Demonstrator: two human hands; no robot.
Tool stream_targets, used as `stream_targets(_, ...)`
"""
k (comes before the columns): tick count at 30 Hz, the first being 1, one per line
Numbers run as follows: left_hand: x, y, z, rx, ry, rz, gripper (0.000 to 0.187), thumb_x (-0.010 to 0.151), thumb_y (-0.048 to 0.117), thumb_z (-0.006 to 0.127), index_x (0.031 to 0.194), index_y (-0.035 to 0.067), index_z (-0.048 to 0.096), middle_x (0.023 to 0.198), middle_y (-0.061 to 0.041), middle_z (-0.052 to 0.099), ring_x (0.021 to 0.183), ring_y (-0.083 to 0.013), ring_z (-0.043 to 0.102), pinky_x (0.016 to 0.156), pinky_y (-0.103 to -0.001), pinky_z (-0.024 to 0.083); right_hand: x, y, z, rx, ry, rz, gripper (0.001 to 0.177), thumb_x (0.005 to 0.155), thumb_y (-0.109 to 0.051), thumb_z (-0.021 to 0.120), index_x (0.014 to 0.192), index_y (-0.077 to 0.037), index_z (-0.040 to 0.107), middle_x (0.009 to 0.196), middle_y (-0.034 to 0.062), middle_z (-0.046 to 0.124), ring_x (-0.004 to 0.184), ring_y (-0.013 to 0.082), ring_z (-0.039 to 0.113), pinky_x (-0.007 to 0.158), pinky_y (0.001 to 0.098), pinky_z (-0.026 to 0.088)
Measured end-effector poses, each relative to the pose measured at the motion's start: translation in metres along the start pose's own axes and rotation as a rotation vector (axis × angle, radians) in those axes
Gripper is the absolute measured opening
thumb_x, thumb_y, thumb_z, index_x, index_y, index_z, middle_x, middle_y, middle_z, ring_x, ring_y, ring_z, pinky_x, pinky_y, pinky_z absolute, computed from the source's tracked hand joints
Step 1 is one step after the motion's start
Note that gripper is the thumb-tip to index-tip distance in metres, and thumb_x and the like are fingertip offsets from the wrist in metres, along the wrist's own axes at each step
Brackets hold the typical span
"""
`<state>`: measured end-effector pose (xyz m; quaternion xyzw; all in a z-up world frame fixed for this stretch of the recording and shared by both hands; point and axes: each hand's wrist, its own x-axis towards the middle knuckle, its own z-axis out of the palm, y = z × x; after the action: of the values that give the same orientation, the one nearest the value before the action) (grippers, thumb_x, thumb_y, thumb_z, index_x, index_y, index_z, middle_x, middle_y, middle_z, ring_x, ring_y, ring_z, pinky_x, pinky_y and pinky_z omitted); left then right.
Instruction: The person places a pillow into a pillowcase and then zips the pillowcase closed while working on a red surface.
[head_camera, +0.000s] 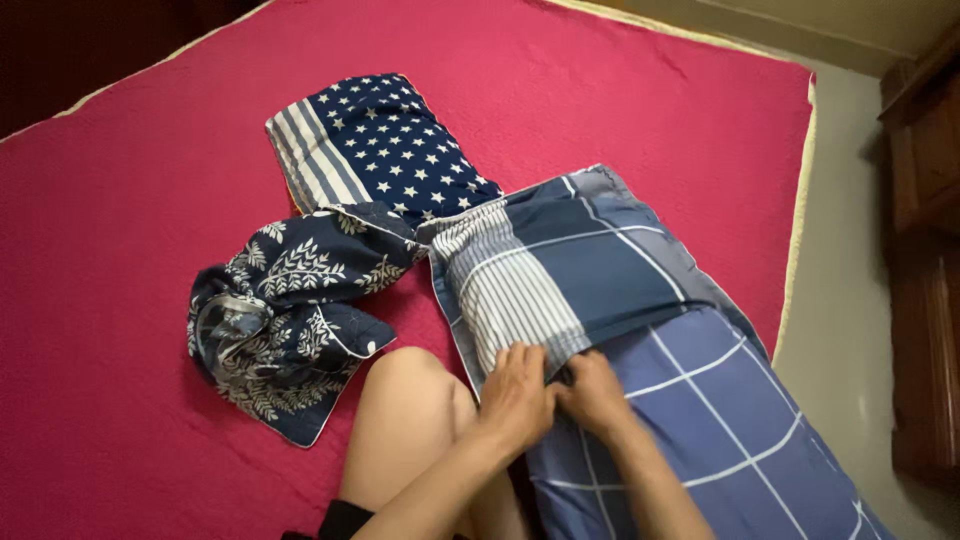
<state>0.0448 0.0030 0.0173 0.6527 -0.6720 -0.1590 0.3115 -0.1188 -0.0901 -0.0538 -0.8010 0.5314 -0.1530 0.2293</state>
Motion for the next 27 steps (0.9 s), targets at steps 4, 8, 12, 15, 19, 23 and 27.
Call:
stream_targets(4, 0.026, 0.013, 0.003, -0.022, -0.169, -0.057, 0.073, 0.078, 0.029, 0.095, 0.135, 0.001, 0.059, 0.134, -0.026, 0.058, 0.127, -0.0503, 0.053, 0.102, -0.055, 0.047, -0.041, -0.026, -0.051, -0.228, 0.231, -0.053, 0.067, 0.067, -0.036, 0.094, 0.13, -0.018, 0.078, 0.141, 0.015, 0.068, 0.129, 0.0423, 0.06, 0.1, 0.0551, 0.052)
stream_targets(8, 0.033, -0.004, 0.019, 0.045, -0.143, -0.068, 0.056, 0.085, 0.019, 0.086, 0.133, 0.003, 0.062, 0.131, -0.024, 0.061, 0.126, -0.0456, 0.057, 0.104, -0.052, 0.051, -0.068, -0.051, -0.062, -0.322, 0.218, 0.119, 0.08, 0.07, -0.053, 0.091, 0.142, -0.022, 0.074, 0.143, 0.01, 0.067, 0.127, 0.0362, 0.059, 0.097, 0.0555, 0.05)
stream_targets(12, 0.024, -0.028, 0.047, 0.115, -0.085, -0.045, 0.03, 0.096, 0.023, 0.078, 0.118, 0.005, 0.07, 0.119, -0.018, 0.072, 0.118, -0.0423, 0.066, 0.097, -0.054, 0.055, -0.062, -0.047, -0.035, -0.464, -0.039, 0.268, 0.068, 0.091, -0.054, 0.078, 0.151, -0.023, 0.066, 0.131, 0.0035, 0.071, 0.129, 0.0263, 0.062, 0.104, 0.0498, 0.052)
stream_targets(15, 0.027, -0.028, 0.052, -0.089, -0.149, -0.039, 0.016, 0.099, 0.014, 0.068, 0.112, 0.008, 0.076, 0.109, -0.018, 0.079, 0.107, -0.0408, 0.074, 0.093, -0.053, 0.058, -0.048, -0.019, -0.003, -0.53, -0.061, 0.183, 0.053, 0.096, -0.045, 0.074, 0.142, -0.019, 0.071, 0.13, 0.0061, 0.074, 0.128, 0.0286, 0.066, 0.105, 0.0493, 0.053)
stream_targets(19, -0.007, 0.002, 0.031, -0.314, -0.485, -0.015, 0.02, 0.098, 0.018, 0.066, 0.109, 0.005, 0.076, 0.105, -0.024, 0.079, 0.102, -0.0405, 0.078, 0.091, -0.05, 0.06, -0.035, 0.023, 0.033, -0.449, -0.019, 0.145, 0.046, 0.094, -0.036, 0.074, 0.133, -0.014, 0.075, 0.126, 0.0102, 0.078, 0.122, 0.0315, 0.071, 0.103, 0.0465, 0.057)
stream_targets(23, 0.002, -0.001, 0.024, -0.205, -0.479, -0.038, 0.025, 0.096, 0.019, 0.068, 0.116, 0.008, 0.077, 0.112, -0.024, 0.079, 0.108, -0.0431, 0.075, 0.094, -0.053, 0.058, -0.036, 0.041, 0.01, -0.199, -0.013, 0.111, 0.039, 0.091, -0.027, 0.074, 0.125, -0.009, 0.08, 0.122, 0.0143, 0.082, 0.116, 0.0344, 0.077, 0.101, 0.0437, 0.06)
stream_targets(27, 0.032, 0.001, 0.023, 0.096, -0.627, -0.098, 0.027, 0.095, 0.023, 0.069, 0.112, 0.007, 0.081, 0.113, -0.024, 0.078, 0.11, -0.0431, 0.075, 0.097, -0.054, 0.059, -0.034, 0.062, -0.059, 0.501, -0.088, 0.13, 0.033, 0.09, -0.023, 0.075, 0.118, -0.008, 0.084, 0.115, 0.0143, 0.089, 0.105, 0.0345, 0.084, 0.094, 0.0412, 0.064)
